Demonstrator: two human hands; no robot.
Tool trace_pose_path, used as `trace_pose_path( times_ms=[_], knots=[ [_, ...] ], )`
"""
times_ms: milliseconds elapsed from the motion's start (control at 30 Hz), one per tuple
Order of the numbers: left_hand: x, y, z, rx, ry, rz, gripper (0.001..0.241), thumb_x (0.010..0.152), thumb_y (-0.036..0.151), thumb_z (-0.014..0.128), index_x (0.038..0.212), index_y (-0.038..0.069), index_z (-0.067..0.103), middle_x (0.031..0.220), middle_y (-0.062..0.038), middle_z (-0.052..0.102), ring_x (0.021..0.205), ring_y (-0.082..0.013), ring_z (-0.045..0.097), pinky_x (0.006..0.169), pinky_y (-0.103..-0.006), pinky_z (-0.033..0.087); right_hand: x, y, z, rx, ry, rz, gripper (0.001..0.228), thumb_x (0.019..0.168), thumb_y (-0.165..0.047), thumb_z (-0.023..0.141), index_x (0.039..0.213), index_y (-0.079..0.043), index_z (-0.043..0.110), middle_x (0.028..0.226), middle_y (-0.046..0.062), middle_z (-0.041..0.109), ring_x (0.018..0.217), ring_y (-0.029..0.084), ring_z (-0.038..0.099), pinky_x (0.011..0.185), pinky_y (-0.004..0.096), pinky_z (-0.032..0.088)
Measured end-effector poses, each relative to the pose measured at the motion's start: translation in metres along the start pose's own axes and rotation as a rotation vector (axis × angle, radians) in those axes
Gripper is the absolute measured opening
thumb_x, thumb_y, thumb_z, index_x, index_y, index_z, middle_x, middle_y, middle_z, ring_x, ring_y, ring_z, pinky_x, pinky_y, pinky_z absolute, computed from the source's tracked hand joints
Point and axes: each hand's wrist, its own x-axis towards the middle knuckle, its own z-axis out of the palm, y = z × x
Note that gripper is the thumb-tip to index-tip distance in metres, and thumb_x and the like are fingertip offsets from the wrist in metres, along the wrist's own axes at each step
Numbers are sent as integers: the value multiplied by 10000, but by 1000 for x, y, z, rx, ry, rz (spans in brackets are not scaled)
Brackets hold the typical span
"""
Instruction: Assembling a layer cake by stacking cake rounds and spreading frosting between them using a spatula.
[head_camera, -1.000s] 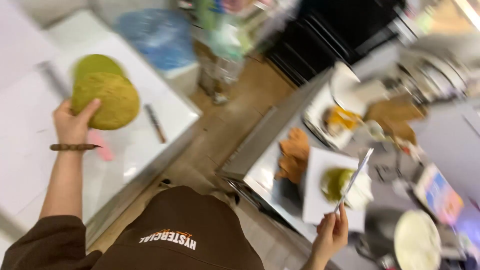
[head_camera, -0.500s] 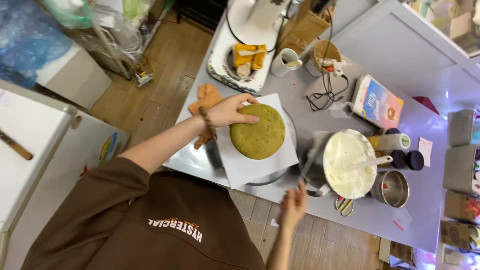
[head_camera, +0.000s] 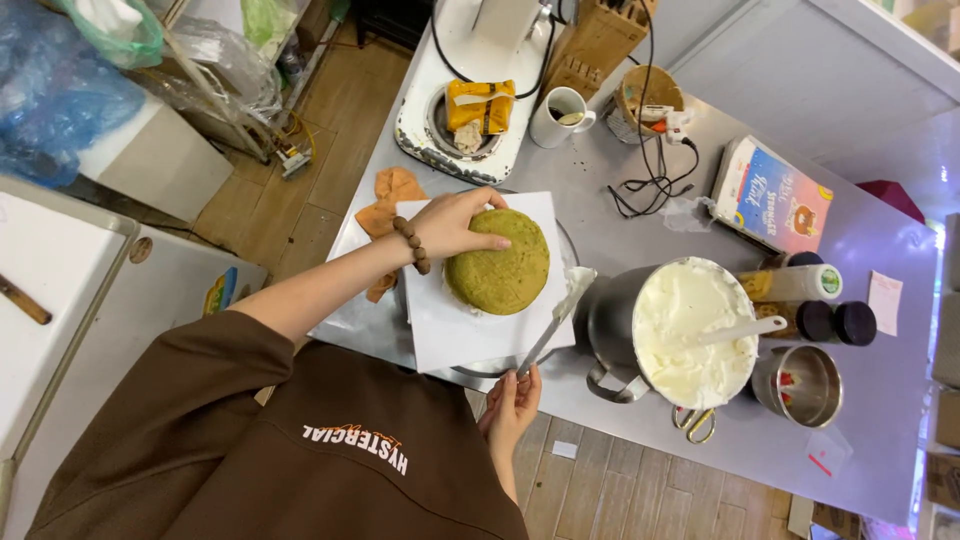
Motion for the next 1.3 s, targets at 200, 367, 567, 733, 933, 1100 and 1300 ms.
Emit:
trace_pose_path(
  times_ms=[200, 367, 567, 733, 933, 1100, 1300],
  knots=[
    [23, -29, 4, 253, 65, 194, 532, 821, 484, 799, 1221, 152, 683, 1104, -87, 709, 1117, -277, 622, 969, -402, 493, 19, -33, 8, -26, -47, -72, 455, 1026, -68, 585, 1455, -25, 439, 926, 54, 596, 641, 86, 503, 478, 229, 382],
    [31, -37, 13, 391, 61, 396, 551, 879, 515, 747, 1308, 173, 687, 1254, -54, 661, 1281, -264, 514, 1131, -423, 418, 29, -45, 17, -38, -54, -63, 470, 1028, -93, 569, 1475, -53, 425, 931, 42, 594, 654, 81, 519, 484, 223, 393],
    [-4, -2, 13, 685, -120, 814, 773, 1004, 618, 612, 1580, 124, 462, 1647, -104, 450, 1564, -285, 365, 1297, -483, 248, 23, -30, 17, -92, -99, -42, 469, 1042, -105, 577, 1487, -49, 441, 897, 56, 581, 603, 95, 484, 463, 233, 375],
    [-9, -2, 23, 817, -182, 883, 1106, 793, 788, 654, 1587, 73, 369, 1686, -108, 308, 1571, -304, 253, 1281, -505, 159, 12, -27, 27, 82, -31, 88, 431, 1034, -110, 563, 1447, -103, 438, 931, 61, 595, 617, 93, 471, 469, 227, 344],
    [-11, 17, 25, 934, -267, 791, 1247, 627, 816, 673, 1563, 54, 357, 1662, -109, 292, 1544, -290, 237, 1245, -534, 144, 6, -25, 29, 141, -30, 84, 388, 1045, -111, 555, 1420, -122, 456, 913, 68, 589, 627, 98, 472, 479, 232, 349],
    [-15, 33, 38, 1010, -329, 753, 1151, 714, 704, 751, 1570, 66, 324, 1663, -142, 267, 1556, -317, 219, 1251, -573, 159, 6, -25, 29, 150, -10, 97, 386, 1038, -110, 554, 1410, -122, 453, 914, 61, 589, 635, 99, 483, 477, 230, 353],
    [-14, 5, 50, 984, -182, 818, 997, 735, 450, 831, 1582, 229, 352, 1675, -79, 285, 1547, -296, 248, 1227, -621, 188, 1, -27, 28, 132, -11, 111, 370, 1044, -113, 552, 1400, -104, 455, 931, 71, 599, 632, 108, 493, 469, 229, 357]
  ],
)
